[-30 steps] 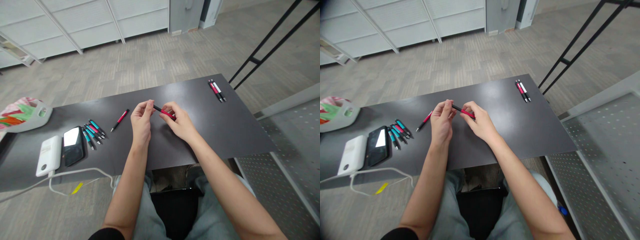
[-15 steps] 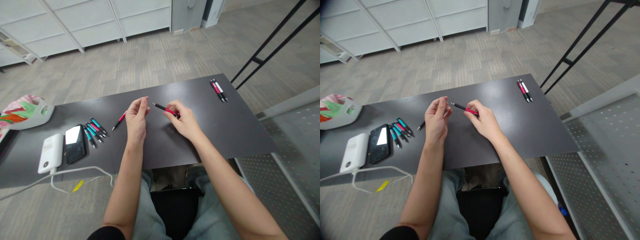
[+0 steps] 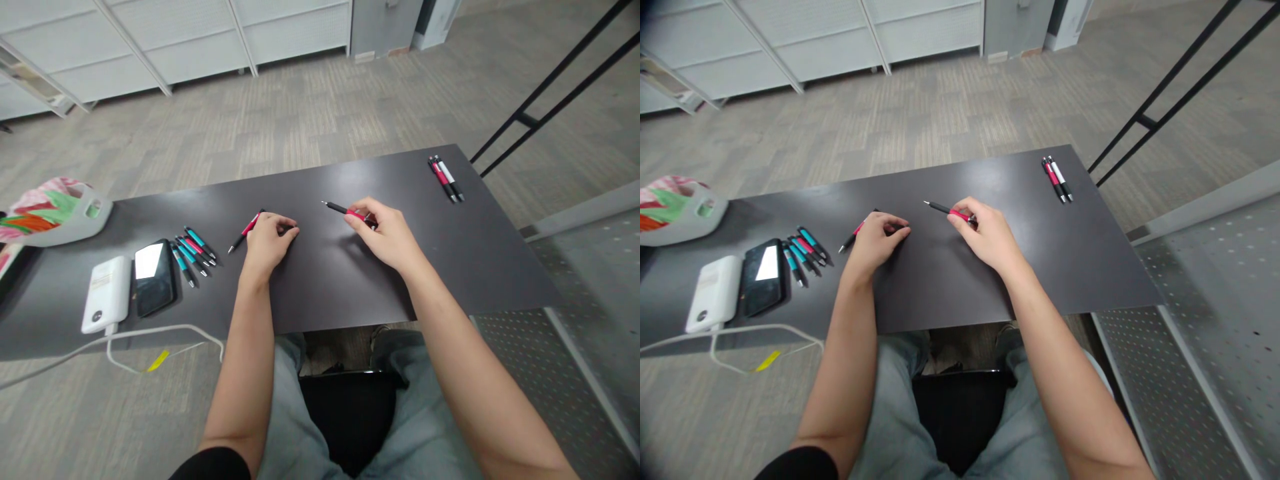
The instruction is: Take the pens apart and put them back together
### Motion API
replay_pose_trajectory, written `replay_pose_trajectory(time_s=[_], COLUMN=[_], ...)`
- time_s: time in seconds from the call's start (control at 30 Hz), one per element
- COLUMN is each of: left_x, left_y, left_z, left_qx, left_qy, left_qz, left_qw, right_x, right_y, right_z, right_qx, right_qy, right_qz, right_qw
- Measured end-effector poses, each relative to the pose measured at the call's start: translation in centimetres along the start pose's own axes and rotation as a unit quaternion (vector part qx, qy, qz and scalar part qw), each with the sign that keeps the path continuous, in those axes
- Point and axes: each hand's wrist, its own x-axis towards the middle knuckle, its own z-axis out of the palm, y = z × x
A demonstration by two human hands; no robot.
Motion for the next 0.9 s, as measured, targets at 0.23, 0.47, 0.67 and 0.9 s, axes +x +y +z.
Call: replay_pose_trajectory(time_s=[0.23,0.47,0.67,0.9], left_x=[0.0,-1.6,-2.0,-2.0], left_y=[0.0,5.8,8.0,8.8], left_z=[-0.7,0.0,2.6,5.2], left_qx=[-0.102,-0.442,-0.531,-0.569], left_qy=[0.025,-0.086,-0.042,0.103], left_qz=[0.031,0.132,0.131,0.106], left_qw=[0.994,0.883,0.836,0.809], right_x=[0.0,-0.5,-0.8,-0.5], right_y=[-0.4,-3.3,-4.0,-3.5], right_z=[0.1,1.7,3.6,4.8], right_qx=[0.066,0.352,0.387,0.206], right_qy=[-0.046,-0.185,-0.181,0.005], right_qz=[0.018,0.119,0.140,0.000], right_qw=[0.997,0.910,0.893,0.978])
